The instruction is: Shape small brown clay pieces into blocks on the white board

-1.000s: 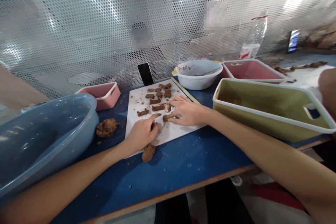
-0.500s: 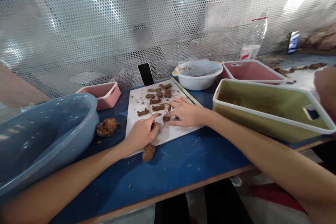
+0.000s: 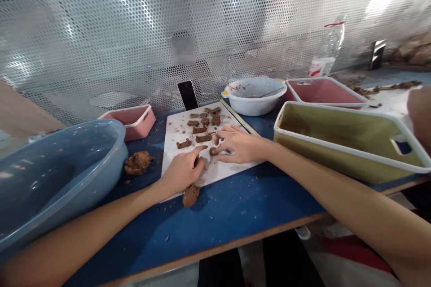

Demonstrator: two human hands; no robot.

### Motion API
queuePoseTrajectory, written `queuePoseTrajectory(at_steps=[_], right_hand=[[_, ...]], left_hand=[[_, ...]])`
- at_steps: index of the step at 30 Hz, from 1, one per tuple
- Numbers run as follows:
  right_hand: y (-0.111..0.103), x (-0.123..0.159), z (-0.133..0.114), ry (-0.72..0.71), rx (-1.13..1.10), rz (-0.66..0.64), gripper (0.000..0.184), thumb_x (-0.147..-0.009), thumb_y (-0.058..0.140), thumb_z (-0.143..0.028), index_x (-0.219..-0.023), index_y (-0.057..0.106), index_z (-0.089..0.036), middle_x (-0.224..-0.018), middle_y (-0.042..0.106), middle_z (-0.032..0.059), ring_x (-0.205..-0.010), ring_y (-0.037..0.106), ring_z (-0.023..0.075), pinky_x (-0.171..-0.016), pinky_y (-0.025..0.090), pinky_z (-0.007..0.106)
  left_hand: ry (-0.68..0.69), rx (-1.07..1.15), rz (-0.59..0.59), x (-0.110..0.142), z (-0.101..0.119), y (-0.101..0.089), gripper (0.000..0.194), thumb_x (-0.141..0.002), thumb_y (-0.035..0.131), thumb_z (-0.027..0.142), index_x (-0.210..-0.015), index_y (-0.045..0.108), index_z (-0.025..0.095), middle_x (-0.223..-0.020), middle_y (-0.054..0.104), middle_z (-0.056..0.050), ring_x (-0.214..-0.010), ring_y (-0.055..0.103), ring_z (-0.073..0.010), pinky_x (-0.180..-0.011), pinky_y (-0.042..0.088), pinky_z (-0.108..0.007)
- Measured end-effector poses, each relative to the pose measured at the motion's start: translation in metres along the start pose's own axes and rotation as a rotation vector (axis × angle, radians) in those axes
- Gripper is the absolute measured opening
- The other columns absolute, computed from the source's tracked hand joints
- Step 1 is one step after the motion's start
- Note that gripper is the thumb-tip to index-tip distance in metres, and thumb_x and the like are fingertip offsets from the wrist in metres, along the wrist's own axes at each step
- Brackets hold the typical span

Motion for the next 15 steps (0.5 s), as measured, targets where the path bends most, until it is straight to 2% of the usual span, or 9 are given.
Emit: queuePoseTrajectory(at_steps=[3,6,8,12,13,15], right_hand=[[0.001,0.000,0.002,0.022,0.013,-0.007,0.042,-0.111,0.059,-0.057,-0.136,0.083,-0.031,-0.130,0.068,0.0141,-0.125,0.056,0.0338,-0.115,0.041,0.060],[-0.003,0.000,0.001,0.023,0.025,0.012,0.041,-0.113,0.056,-0.053,-0.120,0.088,-0.029,-0.125,0.070,0.0135,-0.122,0.056,0.0325,-0.114,0.041,0.059],[-0.003,0.000,-0.003,0.001,-0.003,0.013,0.039,-0.113,0.056,-0.053,-0.118,0.088,-0.030,-0.128,0.069,0.0128,-0.124,0.056,0.0317,-0.115,0.041,0.057],[0.003,0.000,0.001,0.045,0.004,-0.022,0.046,-0.111,0.057,-0.060,-0.139,0.080,-0.032,-0.135,0.066,0.0139,-0.129,0.054,0.0345,-0.117,0.040,0.061],[0.004,0.000,0.005,0.069,0.025,-0.022,0.046,-0.111,0.056,-0.060,-0.139,0.081,-0.032,-0.135,0.066,0.0143,-0.129,0.054,0.0352,-0.117,0.041,0.062],[0.003,0.000,0.009,0.085,0.056,-0.002,0.043,-0.112,0.056,-0.058,-0.125,0.086,-0.030,-0.133,0.067,0.0150,-0.127,0.055,0.0352,-0.115,0.041,0.062]], left_hand=[[-0.003,0.005,0.003,0.000,0.000,-0.001,0.047,-0.108,0.049,0.030,-0.148,0.067,0.013,-0.075,0.075,-0.006,-0.071,0.073,-0.0252,-0.070,0.053,-0.032],[0.004,-0.001,0.003,0.000,-0.001,0.000,0.049,-0.108,0.048,0.030,-0.150,0.066,0.013,-0.079,0.078,-0.007,-0.074,0.075,-0.0266,-0.071,0.053,-0.033],[0.010,0.004,0.005,0.000,-0.002,0.001,0.049,-0.108,0.048,0.030,-0.150,0.067,0.014,-0.079,0.078,-0.007,-0.073,0.075,-0.0266,-0.070,0.052,-0.033],[0.007,0.021,0.001,0.000,-0.002,0.002,0.049,-0.108,0.049,0.030,-0.151,0.066,0.014,-0.077,0.077,-0.006,-0.073,0.074,-0.0262,-0.070,0.052,-0.033],[0.003,0.021,0.001,0.000,-0.002,0.002,0.049,-0.108,0.049,0.030,-0.151,0.066,0.014,-0.077,0.077,-0.006,-0.073,0.074,-0.0263,-0.071,0.053,-0.033],[-0.006,0.013,-0.002,0.000,-0.001,0.001,0.050,-0.108,0.049,0.030,-0.152,0.066,0.013,-0.078,0.077,-0.007,-0.074,0.075,-0.0265,-0.072,0.054,-0.034]])
Point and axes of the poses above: each hand's wrist, its own x-axis away from the middle knuckle, its own y-axis out of the palm, z = x × y, the point moved 9 cm from there along -x, towards the middle knuckle
